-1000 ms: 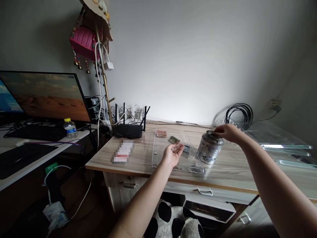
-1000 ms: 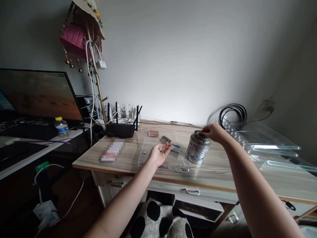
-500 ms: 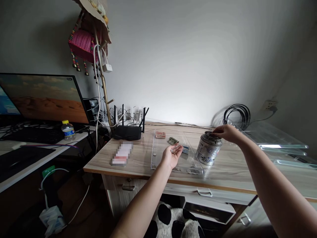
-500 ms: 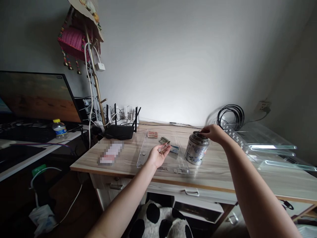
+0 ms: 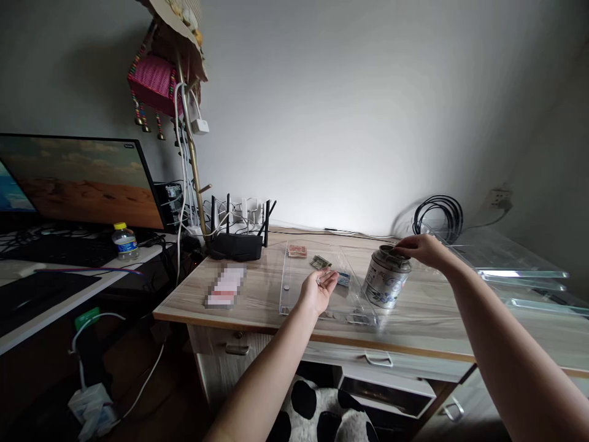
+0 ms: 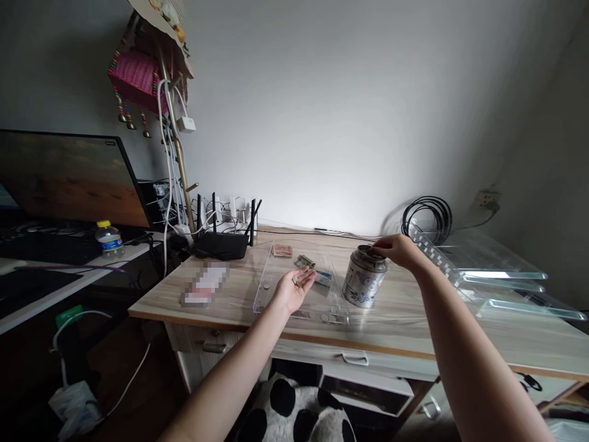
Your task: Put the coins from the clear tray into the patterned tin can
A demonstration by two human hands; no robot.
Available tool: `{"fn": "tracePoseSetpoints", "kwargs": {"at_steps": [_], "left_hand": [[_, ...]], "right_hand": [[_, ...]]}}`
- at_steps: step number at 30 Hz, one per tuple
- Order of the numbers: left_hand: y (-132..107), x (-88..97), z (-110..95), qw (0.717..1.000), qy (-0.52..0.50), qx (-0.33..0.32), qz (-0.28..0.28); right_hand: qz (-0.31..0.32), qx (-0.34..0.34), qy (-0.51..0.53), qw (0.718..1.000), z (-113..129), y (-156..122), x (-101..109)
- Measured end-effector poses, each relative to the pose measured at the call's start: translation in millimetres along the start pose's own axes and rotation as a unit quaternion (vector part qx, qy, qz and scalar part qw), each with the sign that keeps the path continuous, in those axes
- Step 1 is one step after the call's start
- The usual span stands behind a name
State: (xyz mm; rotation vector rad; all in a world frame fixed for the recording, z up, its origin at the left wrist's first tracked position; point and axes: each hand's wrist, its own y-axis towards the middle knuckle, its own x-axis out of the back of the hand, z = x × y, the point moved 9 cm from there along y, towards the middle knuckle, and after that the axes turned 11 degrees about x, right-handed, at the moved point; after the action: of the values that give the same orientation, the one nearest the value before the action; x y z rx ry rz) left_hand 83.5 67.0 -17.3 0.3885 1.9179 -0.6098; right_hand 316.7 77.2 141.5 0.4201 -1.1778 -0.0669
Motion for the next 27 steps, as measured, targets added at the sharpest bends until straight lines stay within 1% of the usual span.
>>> {"fn": "tracePoseSetpoints", "kwargs": {"at_steps": [8, 12, 15, 18, 20, 23, 27], "left_hand": [[0.5, 0.9, 0.2, 1.000, 0.002, 0.004, -0.008], [0.6, 0.8, 0.3, 1.000, 0.000, 0.002, -0.008], [-0.6, 0.3, 0.2, 1.000, 0.000, -0.001, -0.006], [-2.4, -0.2, 0.1, 1.000, 0.002, -0.001, -0.008], [-3.4, -0.8, -0.1, 1.000, 0.002, -0.001, -0.009], [-4.1, -2.1, -0.3, 1.000, 0.003, -0.002, -0.008], [-4.3, -1.1, 0.1, 1.000, 0.002, -0.004, -0.017]], "right_hand": [[-0.035, 0.007, -0.045, 0.998, 5.8, -1.4, 6.7], [-0.010, 0.033, -0.063, 0.997, 13.0, 3.3, 1.1], [0.005, 0.054, -0.124, 0.991, 20.0, 8.3, -3.2], [0.007, 0.067, -0.201, 0.977, 23.9, 10.0, -4.8], [0.008, 0.071, -0.228, 0.971, 24.6, 8.0, -4.6], [0.017, 0.078, -0.224, 0.971, 26.1, 2.9, -4.4], [0.017, 0.073, -0.193, 0.978, 28.1, 0.9, -3.6]]}}
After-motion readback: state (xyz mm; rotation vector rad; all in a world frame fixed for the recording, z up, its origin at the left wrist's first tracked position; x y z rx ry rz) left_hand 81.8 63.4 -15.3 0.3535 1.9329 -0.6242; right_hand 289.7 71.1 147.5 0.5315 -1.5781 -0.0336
